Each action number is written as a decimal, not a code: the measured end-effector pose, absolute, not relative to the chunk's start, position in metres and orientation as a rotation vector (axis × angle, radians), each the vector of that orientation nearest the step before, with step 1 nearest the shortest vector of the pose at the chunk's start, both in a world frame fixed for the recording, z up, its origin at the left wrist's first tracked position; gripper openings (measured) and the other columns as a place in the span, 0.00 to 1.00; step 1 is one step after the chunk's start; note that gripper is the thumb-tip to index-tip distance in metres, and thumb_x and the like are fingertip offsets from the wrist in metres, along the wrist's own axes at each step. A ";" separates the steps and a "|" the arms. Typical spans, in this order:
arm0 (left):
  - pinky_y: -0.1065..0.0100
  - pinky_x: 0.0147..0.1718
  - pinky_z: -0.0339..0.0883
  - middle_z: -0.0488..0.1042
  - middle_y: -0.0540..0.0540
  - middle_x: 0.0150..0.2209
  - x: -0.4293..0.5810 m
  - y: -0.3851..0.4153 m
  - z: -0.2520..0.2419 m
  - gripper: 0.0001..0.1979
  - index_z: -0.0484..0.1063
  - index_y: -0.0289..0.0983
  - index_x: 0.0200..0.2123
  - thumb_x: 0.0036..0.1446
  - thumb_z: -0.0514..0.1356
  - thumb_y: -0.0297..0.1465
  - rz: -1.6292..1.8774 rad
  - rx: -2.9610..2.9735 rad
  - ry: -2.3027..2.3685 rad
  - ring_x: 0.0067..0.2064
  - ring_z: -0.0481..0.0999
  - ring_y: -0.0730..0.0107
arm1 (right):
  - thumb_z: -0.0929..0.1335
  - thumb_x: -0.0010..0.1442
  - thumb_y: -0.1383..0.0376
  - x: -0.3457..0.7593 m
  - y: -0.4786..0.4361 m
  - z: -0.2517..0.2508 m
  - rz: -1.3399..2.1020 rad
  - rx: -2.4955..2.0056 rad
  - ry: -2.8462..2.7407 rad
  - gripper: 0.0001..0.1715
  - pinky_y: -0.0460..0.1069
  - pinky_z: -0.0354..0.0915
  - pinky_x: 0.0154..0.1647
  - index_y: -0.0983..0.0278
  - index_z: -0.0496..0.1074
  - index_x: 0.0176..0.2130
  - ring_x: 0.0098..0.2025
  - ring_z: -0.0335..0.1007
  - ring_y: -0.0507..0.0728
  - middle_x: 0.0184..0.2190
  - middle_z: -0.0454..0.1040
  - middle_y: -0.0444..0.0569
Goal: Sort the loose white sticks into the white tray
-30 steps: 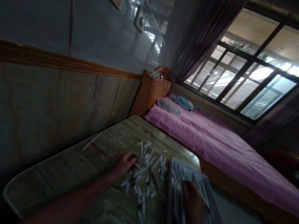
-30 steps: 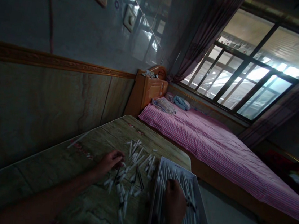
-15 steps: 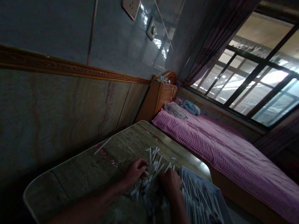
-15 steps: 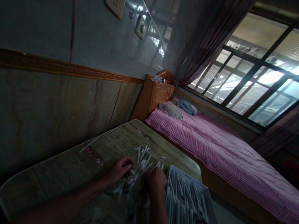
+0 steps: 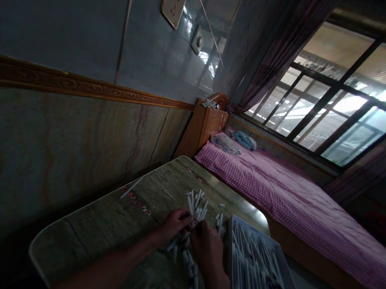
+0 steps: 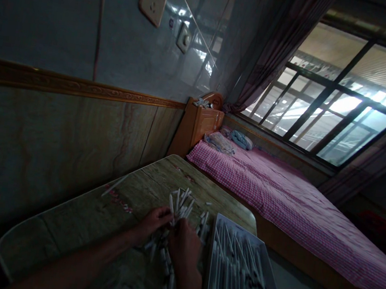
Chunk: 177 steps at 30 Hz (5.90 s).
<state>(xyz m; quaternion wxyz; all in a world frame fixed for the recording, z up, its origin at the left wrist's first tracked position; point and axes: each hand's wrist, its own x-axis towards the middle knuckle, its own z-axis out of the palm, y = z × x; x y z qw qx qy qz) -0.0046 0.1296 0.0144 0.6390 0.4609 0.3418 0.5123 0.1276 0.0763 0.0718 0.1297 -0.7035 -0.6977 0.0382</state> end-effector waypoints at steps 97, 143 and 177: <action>0.70 0.28 0.76 0.79 0.49 0.28 -0.018 0.137 0.023 0.09 0.67 0.36 0.32 0.53 0.66 0.29 1.298 0.413 0.652 0.29 0.81 0.67 | 0.59 0.63 0.51 0.149 0.057 0.033 0.208 -1.510 -1.221 0.24 0.50 0.66 0.39 0.64 0.73 0.43 0.39 0.74 0.58 0.38 0.78 0.52; 0.66 0.32 0.76 0.80 0.46 0.33 -0.013 0.126 0.023 0.14 0.66 0.37 0.35 0.50 0.69 0.31 1.110 0.579 0.638 0.31 0.82 0.64 | 0.64 0.58 0.55 0.131 0.064 0.011 0.427 -1.523 -1.336 0.16 0.49 0.66 0.39 0.62 0.75 0.36 0.36 0.74 0.57 0.34 0.79 0.50; 0.68 0.27 0.72 0.80 0.46 0.27 -0.004 0.114 0.024 0.21 0.71 0.35 0.29 0.37 0.74 0.41 1.182 0.726 0.738 0.27 0.79 0.66 | 0.57 0.65 0.53 0.123 0.061 0.016 0.277 -1.578 -1.480 0.19 0.48 0.61 0.30 0.59 0.66 0.31 0.28 0.68 0.55 0.27 0.72 0.46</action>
